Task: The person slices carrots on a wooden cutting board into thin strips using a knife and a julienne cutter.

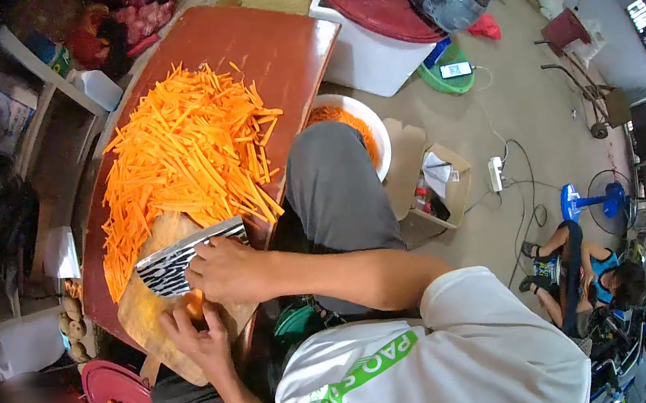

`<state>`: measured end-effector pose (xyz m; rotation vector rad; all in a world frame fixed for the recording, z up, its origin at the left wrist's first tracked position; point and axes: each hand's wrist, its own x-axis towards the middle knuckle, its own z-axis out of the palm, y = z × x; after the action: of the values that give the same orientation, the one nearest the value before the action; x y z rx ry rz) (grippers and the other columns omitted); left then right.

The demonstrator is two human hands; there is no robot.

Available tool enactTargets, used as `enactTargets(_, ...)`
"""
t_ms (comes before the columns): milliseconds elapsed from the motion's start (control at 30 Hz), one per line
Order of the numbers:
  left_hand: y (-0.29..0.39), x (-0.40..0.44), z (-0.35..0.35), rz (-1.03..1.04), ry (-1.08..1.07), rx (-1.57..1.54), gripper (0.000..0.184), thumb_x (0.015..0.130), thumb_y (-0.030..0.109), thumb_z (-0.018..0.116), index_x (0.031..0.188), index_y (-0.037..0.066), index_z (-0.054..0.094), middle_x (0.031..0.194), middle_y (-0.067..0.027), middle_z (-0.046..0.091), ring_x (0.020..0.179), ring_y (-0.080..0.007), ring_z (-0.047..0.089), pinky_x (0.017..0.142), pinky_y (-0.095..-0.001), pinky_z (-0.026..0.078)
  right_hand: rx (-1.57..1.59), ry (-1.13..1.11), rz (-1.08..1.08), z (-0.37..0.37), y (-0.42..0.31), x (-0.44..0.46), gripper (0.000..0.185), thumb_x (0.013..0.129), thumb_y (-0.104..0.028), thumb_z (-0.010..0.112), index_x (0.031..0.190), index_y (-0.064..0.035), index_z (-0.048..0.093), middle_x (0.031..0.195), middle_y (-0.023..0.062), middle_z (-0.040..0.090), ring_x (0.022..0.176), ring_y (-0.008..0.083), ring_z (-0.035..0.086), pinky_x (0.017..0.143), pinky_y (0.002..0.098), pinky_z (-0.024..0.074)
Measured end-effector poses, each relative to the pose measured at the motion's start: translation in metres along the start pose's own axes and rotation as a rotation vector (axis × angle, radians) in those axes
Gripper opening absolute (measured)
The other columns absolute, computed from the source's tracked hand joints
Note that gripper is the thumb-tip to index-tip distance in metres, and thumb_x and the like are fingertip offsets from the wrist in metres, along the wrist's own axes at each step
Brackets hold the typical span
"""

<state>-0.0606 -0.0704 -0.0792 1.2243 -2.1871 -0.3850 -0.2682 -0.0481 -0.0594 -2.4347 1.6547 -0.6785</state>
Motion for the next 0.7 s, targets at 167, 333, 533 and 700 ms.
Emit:
enactTargets(167, 0.008, 0.004, -0.005, 0.041, 0.026, -0.063, 0.031, 0.086, 0.007, 0.076, 0.113, -0.003, 0.064, 0.106, -0.024, 0.052, 0.095, -0.0472, 0.056, 0.083, -0.0539, 0.049, -0.028, -0.011, -0.007, 0.0, -0.002, 0.0, 0.036, 0.088, -0.016, 0.069, 0.12, 0.0003, 0.069, 0.116, 0.013, 0.07, 0.114, 0.0314, 0.064, 0.093, 0.0466, 0.0527)
enactTargets(333, 0.004, 0.013, -0.011, 0.093, -0.015, -0.078, 0.031, 0.084, 0.006, 0.077, 0.11, -0.003, 0.063, 0.104, -0.0227, 0.054, 0.094, -0.0462, 0.056, 0.08, -0.0506, 0.049, 0.004, 0.01, -0.005, -0.001, -0.003, 0.0, 0.034, 0.09, -0.016, 0.065, 0.119, 0.0012, 0.069, 0.113, 0.013, 0.069, 0.112, 0.031, 0.064, 0.092, 0.0451, 0.0531)
enactTargets(533, 0.008, 0.012, -0.012, -0.045, -0.049, -0.109, 0.035, 0.085, 0.012, 0.079, 0.114, -0.002, 0.065, 0.11, -0.0238, 0.057, 0.1, -0.0453, 0.059, 0.086, -0.0508, 0.051, 0.054, -0.03, 0.018, -0.007, -0.001, 0.0, 0.031, 0.092, -0.014, 0.062, 0.119, 0.0001, 0.066, 0.117, 0.0128, 0.067, 0.115, 0.0305, 0.062, 0.096, 0.0458, 0.0521)
enactTargets(700, 0.004, 0.011, -0.007, 0.039, 0.031, -0.107, 0.03, 0.086, 0.009, 0.08, 0.11, -0.002, 0.065, 0.103, -0.0203, 0.054, 0.09, -0.041, 0.057, 0.075, -0.0468, 0.049, 0.052, -0.001, 0.015, -0.008, 0.0, -0.001, 0.03, 0.093, -0.014, 0.061, 0.12, -0.0011, 0.066, 0.117, 0.0127, 0.067, 0.115, 0.0312, 0.062, 0.098, 0.0472, 0.0514)
